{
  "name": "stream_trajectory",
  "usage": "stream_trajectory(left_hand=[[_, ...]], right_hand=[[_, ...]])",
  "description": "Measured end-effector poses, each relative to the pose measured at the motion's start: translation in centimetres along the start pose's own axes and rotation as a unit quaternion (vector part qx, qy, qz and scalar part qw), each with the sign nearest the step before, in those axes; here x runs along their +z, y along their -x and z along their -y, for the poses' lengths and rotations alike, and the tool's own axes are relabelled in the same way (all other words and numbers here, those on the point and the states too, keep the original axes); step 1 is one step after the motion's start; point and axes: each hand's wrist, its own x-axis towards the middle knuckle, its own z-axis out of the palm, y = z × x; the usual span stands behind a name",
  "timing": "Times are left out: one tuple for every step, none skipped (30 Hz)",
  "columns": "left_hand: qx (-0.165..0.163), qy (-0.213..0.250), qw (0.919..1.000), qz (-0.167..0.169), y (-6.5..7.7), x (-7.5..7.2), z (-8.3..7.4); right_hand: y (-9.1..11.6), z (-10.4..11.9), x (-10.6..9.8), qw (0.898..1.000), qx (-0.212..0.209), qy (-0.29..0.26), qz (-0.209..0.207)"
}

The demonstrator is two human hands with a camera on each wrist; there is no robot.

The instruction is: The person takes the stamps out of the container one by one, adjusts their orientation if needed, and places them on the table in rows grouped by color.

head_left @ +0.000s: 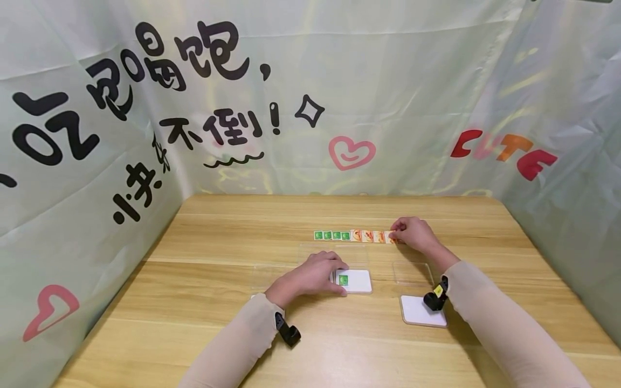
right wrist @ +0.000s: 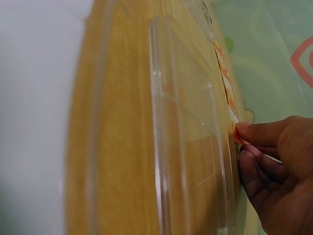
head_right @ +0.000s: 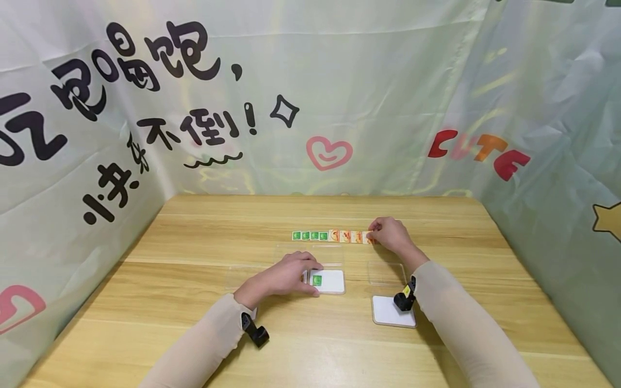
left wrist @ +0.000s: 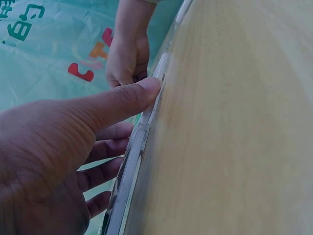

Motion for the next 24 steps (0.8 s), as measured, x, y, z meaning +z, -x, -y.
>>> stream_trajectory(left_hand=[[0.0, 0.0, 1.0, 0.0, 0.0, 0.0, -0.01], [-0.001, 0.0, 1.0, 0.0, -0.01, 0.01, -0.01], [-0.001, 0.0, 1.0, 0.001, -0.01, 0.0, -0.02], [-0.001, 0.0, 1.0, 0.001, -0.02, 0.0, -0.03], [-0.001, 0.001, 1.0, 0.0, -0.03, -0.01, -0.03], [-0.001, 0.001, 1.0, 0.0, -0.03, -0.01, -0.03], [-0.001, 0.001, 1.0, 0.0, -0.04, -0.01, -0.03], [-0.001, 0.0, 1.0, -0.001, -0.04, -0.01, -0.03], [-0.001, 0.0, 1.0, -0.001, -0.05, -0.01, -0.02], [0.0, -0.001, 1.0, -0.001, -0.05, 0.01, 0.0], [-0.001, -0.001, 1.0, -0.002, -0.04, 0.04, 0.03], [-0.001, -0.001, 1.0, -0.002, -0.03, 0.06, 0.05], [-0.001, 0.0, 1.0, -0.002, -0.04, 0.07, 0.05], [-0.001, 0.0, 1.0, -0.003, -0.04, 0.08, 0.05], [-0.001, 0.0, 1.0, -0.003, -0.05, 0.1, 0.06], [0.0, 0.0, 1.0, -0.003, -0.05, 0.11, 0.06], [0.0, 0.0, 1.0, -0.003, -0.06, 0.11, 0.04], [0.0, -0.001, 1.0, -0.004, -0.07, 0.11, 0.02], [0.0, -0.001, 1.0, -0.004, -0.08, 0.12, 0.01], [0.001, -0.001, 1.0, -0.004, -0.07, 0.13, 0.02], [0.001, -0.001, 1.0, -0.004, -0.05, 0.13, 0.03], [0.001, 0.0, 1.0, -0.004, -0.05, 0.13, 0.04], [0.001, 0.001, 1.0, -0.005, -0.04, 0.13, 0.07], [0.001, 0.002, 1.0, -0.005, -0.03, 0.13, 0.09]], right_hand=[[-0.01, 0.0, 0.0, 1.0, 0.001, 0.001, 0.001], [-0.02, 0.01, 0.0, 1.0, 0.001, 0.001, 0.001], [-0.04, 0.0, 0.0, 1.0, 0.001, 0.001, 0.002], [-0.04, 0.01, 0.0, 1.0, 0.002, 0.001, 0.002], [-0.05, 0.02, -0.01, 1.0, 0.003, 0.001, 0.003], [-0.05, 0.02, -0.01, 1.0, 0.003, 0.001, 0.003], [-0.04, 0.03, -0.03, 1.0, 0.003, 0.0, 0.004], [-0.04, 0.03, -0.03, 1.0, 0.003, -0.001, 0.004], [-0.05, 0.03, -0.04, 1.0, 0.003, -0.001, 0.004], [-0.04, 0.02, -0.05, 1.0, 0.003, -0.001, 0.004], [-0.04, 0.0, -0.05, 1.0, 0.002, -0.001, 0.004], [-0.04, -0.01, -0.06, 1.0, 0.002, -0.002, 0.004], [-0.05, -0.04, -0.06, 1.0, 0.001, -0.002, 0.004], [-0.05, -0.05, -0.06, 1.0, 0.001, -0.002, 0.004], [-0.06, -0.06, -0.06, 1.0, 0.002, -0.003, 0.004], [-0.07, -0.08, -0.06, 1.0, 0.002, -0.004, 0.004], [-0.08, -0.09, -0.06, 1.0, 0.003, -0.005, 0.005], [-0.1, -0.11, -0.05, 1.0, 0.004, -0.006, 0.005], [-0.12, -0.11, -0.04, 1.0, 0.006, -0.007, 0.005], [-0.13, -0.1, -0.02, 1.0, 0.008, -0.008, 0.004], [-0.15, -0.09, 0.0, 1.0, 0.009, -0.008, 0.004], [-0.15, -0.08, 0.01, 1.0, 0.011, -0.009, 0.004], [-0.13, -0.06, 0.01, 1.0, 0.011, -0.008, 0.004], [-0.11, -0.01, 0.02, 1.0, 0.011, -0.008, 0.004]])
